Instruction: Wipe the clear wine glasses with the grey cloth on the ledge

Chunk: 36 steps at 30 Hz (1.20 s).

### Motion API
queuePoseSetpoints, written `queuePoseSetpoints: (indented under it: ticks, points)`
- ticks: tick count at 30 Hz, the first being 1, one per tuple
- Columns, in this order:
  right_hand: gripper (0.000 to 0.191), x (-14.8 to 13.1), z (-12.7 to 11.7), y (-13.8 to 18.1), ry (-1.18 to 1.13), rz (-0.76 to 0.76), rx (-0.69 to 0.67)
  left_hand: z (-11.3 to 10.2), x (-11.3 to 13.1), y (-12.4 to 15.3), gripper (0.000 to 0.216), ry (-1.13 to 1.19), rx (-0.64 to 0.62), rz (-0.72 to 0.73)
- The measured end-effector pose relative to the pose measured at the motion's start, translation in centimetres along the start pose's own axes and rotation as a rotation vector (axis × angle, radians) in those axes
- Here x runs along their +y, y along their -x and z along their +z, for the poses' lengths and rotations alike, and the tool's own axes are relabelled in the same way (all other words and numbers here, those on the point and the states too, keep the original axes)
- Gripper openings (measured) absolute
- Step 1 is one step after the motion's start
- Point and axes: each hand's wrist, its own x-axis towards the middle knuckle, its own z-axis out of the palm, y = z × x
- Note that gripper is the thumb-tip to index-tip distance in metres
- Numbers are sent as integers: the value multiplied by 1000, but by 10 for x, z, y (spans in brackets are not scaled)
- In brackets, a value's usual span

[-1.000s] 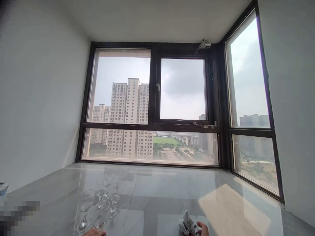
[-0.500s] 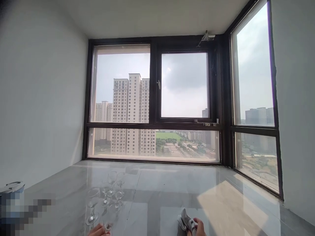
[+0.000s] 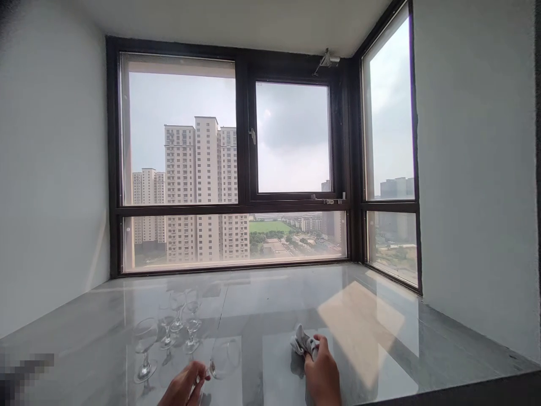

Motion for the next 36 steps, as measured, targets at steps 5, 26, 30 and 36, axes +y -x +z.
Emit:
queuePoseSetpoints:
  ticks: [5, 26, 30, 36]
  points:
    - [35, 7, 6, -5, -12, -20, 24, 48, 14, -57, 23, -4, -14, -69]
    - [41, 20, 19, -10, -69, -100, 85, 84, 21, -94, 38, -302, -192, -404]
    - [42, 15, 15, -6, -33, -109, 52, 80, 25, -93, 38, -303, -192, -404]
    - [42, 13, 13, -3, -19, -110, 44, 76, 30, -95, 35, -302, -185, -417]
